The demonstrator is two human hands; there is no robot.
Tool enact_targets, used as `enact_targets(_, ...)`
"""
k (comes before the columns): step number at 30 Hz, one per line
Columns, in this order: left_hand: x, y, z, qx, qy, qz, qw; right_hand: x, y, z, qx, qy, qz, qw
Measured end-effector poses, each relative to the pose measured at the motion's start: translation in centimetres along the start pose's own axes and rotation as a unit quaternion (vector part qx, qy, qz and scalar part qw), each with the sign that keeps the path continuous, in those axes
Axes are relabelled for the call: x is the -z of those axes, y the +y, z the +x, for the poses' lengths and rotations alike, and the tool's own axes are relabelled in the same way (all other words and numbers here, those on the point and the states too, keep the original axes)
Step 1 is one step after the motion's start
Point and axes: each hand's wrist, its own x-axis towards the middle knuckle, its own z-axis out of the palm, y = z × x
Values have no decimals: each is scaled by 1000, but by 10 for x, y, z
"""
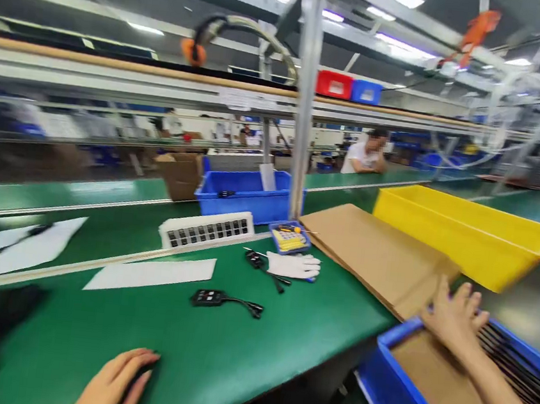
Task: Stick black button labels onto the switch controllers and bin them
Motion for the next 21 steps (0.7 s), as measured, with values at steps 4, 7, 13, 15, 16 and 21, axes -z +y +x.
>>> enact_targets(4,4,19,1,49,-25,31,998,-10,-128,-1,344,-21,224,911)
enact_targets(7,2,26,-1,102,-38,54,993,-30,-242,-47,510,-134,261,808)
enact_targets(13,6,33,-2,158,-76,17,984,-63,-367,-134,581,-110,139,795)
enact_targets(15,11,37,1,188,-101,-11,977,-67,-375,-136,580,-102,131,798)
enact_targets(16,13,38,2,200,-112,-22,973,-68,-376,-133,574,-96,125,803)
enact_targets(21,19,41,6,203,-137,-54,968,-74,-369,-101,461,-44,82,882)
